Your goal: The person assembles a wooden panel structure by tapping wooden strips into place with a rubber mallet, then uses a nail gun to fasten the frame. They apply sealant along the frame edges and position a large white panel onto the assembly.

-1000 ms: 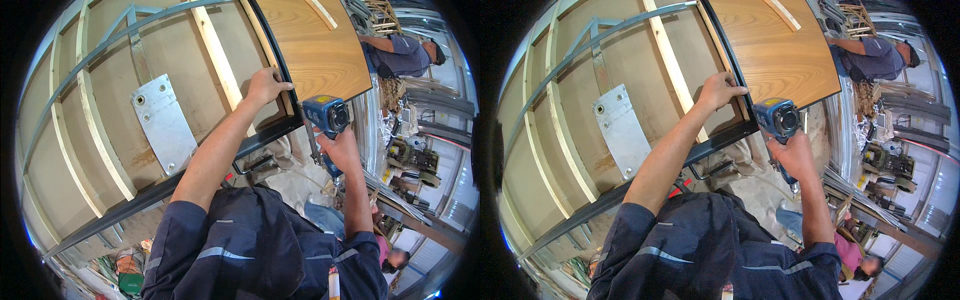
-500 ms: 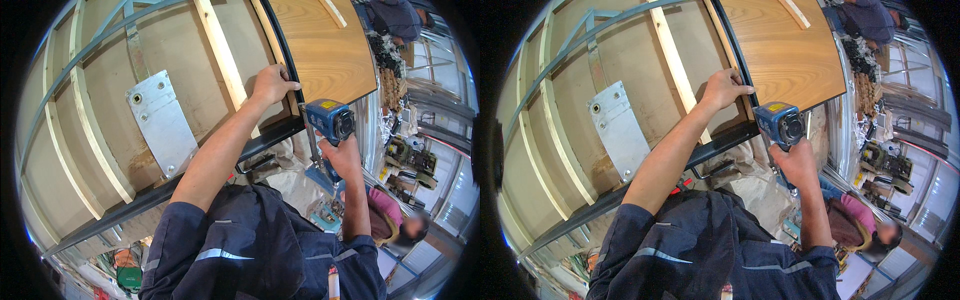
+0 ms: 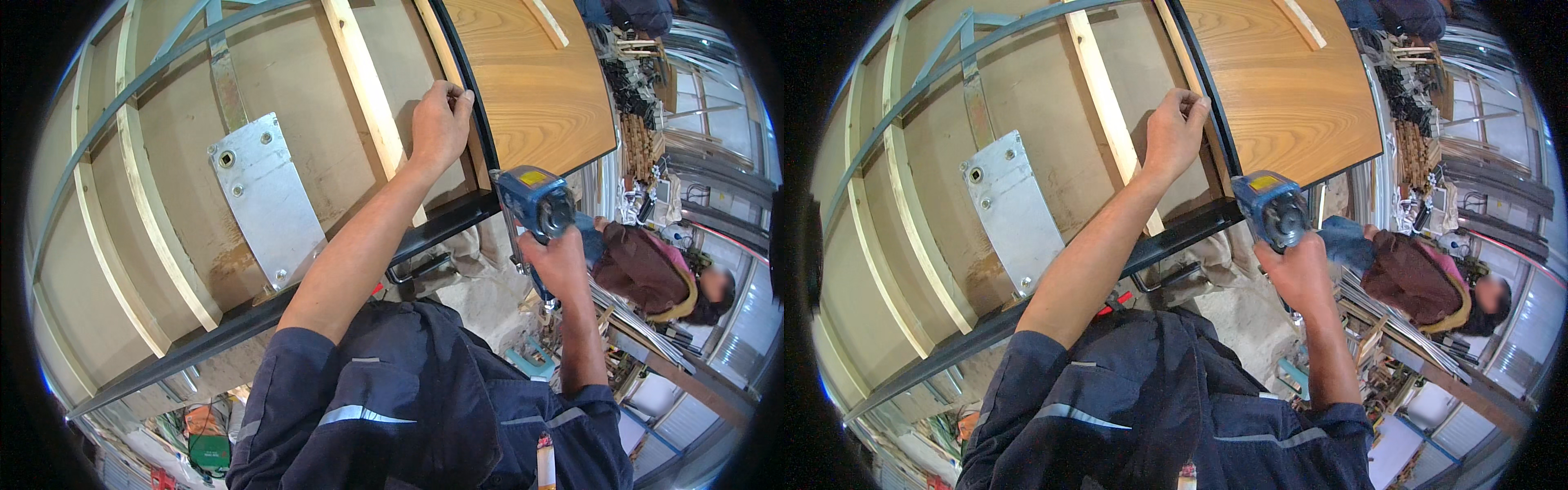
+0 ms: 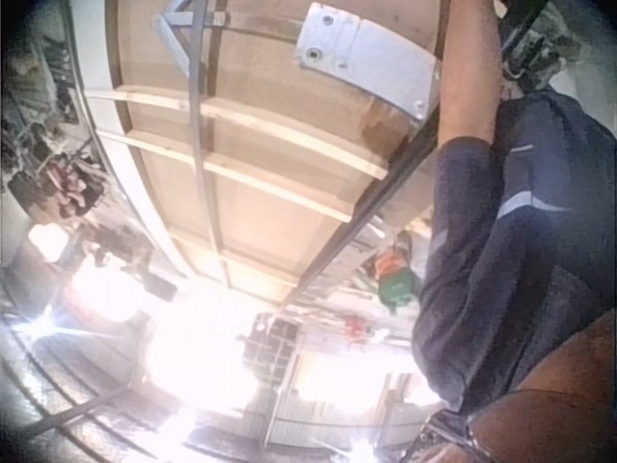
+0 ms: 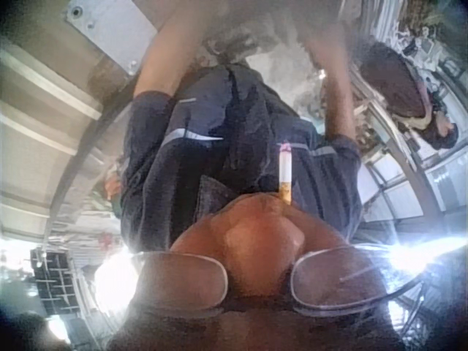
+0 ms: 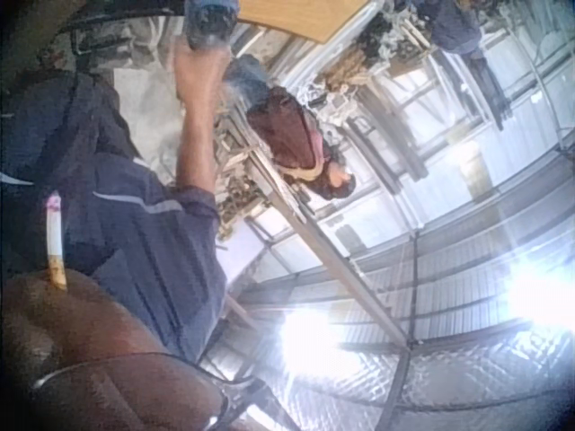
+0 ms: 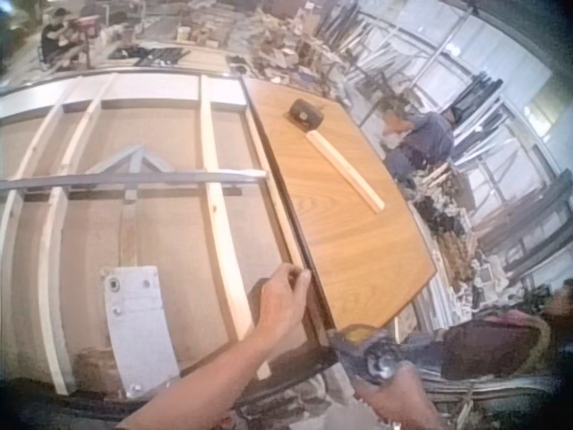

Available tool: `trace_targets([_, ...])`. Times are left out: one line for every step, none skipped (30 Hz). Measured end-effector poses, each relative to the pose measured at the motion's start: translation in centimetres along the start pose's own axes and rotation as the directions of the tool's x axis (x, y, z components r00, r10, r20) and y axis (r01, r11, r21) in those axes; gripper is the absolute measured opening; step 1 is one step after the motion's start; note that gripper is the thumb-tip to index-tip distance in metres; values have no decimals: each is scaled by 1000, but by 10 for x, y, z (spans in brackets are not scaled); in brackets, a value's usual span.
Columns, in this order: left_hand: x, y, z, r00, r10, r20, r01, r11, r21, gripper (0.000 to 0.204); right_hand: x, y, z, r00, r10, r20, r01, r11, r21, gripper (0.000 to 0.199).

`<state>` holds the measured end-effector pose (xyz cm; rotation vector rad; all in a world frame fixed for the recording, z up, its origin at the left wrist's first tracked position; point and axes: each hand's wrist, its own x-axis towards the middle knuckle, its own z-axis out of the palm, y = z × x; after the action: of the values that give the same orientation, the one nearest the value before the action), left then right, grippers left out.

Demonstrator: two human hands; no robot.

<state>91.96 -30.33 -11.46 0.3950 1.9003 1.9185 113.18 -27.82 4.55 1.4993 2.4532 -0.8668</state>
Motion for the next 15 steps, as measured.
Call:
trace_targets([0,-1,0,1000,1,-16,-1,1000,-12,24,-2,0,-1,1000,-4,-13,5,1000,21,24])
trace_targets([1,0,0,1000,2,-29,-3,1000,-28,24,-5,-7,-8,999,-12,46,8,998,67,18])
trace_targets([2,0,1,999,4,-42,-6,999,-43,24,-6,-8,-12,998,28,63,-36,991,128,17])
trace_targets([1,1,0,998,0,-56,-4,998,-57,24,-9,-8,-16,994,66,82,-80,979,189,16])
trace_targets([4,3,-1,997,9,-80,-15,997,-72,25,-5,-10,-21,991,85,101,-108,962,250,15])
trace_targets([7,5,-2,994,18,-106,-27,996,-86,26,-3,-13,-26,992,65,106,-93,955,282,21])
trace_targets([3,4,-4,996,-15,-84,11,999,-49,28,-3,-18,-29,992,48,119,-81,951,299,25])
trace_targets([3,1,-4,997,-31,-76,30,999,-15,30,3,-26,-34,992,9,124,-48,947,318,29])
trace_targets([3,-1,-2,997,-49,-58,50,999,12,31,9,-38,-40,993,-21,119,-20,942,335,34])
trace_targets([5,-1,-1,998,-59,-29,59,998,11,31,18,-52,-46,994,-26,109,-10,946,324,26])
trace_targets([2,-3,1,997,-74,6,74,997,12,31,28,-66,-49,991,-81,108,40,940,338,26])
trace_targets([0,-4,1,997,-65,49,64,998,5,31,41,-81,-51,986,-128,108,83,932,352,25])
trace_targets([0,-5,2,994,-55,90,55,998,0,31,56,-97,-54,978,-176,109,126,922,366,25])
trace_targets([0,-7,1,991,-51,126,51,999,-1,30,76,-111,-58,965,-192,180,138,951,276,24])
trace_targets([-3,-10,4,989,-58,138,59,998,-5,29,95,-125,-56,954,-244,175,194,946,259,24])
